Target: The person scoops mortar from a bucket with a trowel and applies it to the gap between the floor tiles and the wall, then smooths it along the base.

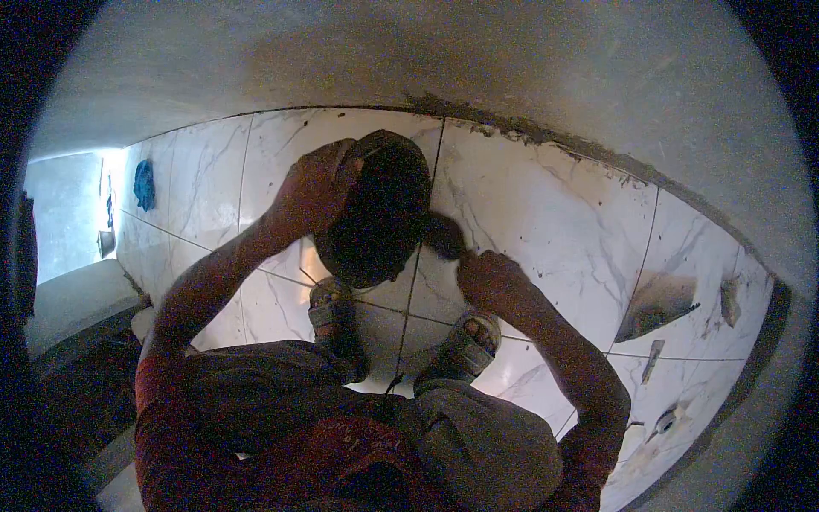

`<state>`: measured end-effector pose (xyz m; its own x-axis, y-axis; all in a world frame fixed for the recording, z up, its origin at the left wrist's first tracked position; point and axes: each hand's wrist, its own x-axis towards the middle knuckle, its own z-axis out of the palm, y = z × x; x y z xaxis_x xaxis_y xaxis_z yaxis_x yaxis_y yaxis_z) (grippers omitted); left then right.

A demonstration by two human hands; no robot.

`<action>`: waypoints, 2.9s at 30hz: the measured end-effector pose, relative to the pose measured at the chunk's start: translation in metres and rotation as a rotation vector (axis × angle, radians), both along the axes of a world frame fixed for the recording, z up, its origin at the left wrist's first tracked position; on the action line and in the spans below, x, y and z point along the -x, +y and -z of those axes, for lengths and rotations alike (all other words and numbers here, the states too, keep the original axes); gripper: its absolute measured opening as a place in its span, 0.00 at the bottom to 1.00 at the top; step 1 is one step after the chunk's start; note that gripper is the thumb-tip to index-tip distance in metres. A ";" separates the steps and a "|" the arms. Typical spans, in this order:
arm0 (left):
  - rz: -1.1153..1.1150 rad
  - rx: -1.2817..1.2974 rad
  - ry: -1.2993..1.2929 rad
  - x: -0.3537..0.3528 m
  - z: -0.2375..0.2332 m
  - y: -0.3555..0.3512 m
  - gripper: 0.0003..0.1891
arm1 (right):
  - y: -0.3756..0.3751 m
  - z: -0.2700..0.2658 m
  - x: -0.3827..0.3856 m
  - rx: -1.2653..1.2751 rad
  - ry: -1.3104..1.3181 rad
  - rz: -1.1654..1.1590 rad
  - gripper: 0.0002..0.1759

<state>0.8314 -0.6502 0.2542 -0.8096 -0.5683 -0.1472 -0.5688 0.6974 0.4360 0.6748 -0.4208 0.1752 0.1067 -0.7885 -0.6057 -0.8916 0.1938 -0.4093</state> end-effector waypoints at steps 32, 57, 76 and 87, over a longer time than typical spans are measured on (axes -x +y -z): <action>-0.083 -0.111 0.071 -0.027 -0.014 -0.042 0.17 | 0.080 0.039 0.234 0.557 0.677 0.409 0.15; -0.092 -0.129 0.043 -0.023 -0.015 -0.046 0.19 | 0.021 0.004 0.178 0.469 0.580 0.435 0.17; -0.128 -0.175 0.036 -0.024 -0.014 -0.052 0.20 | 0.050 0.034 0.190 0.827 0.478 0.377 0.14; -0.089 -0.146 0.068 -0.025 -0.016 -0.051 0.18 | -0.028 0.021 0.167 0.407 0.530 0.372 0.19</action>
<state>0.8567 -0.7007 0.2698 -0.7680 -0.6148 -0.1796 -0.5910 0.5721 0.5687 0.5074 -0.4487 0.1543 -0.4339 -0.8873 -0.1561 -0.8939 0.4457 -0.0482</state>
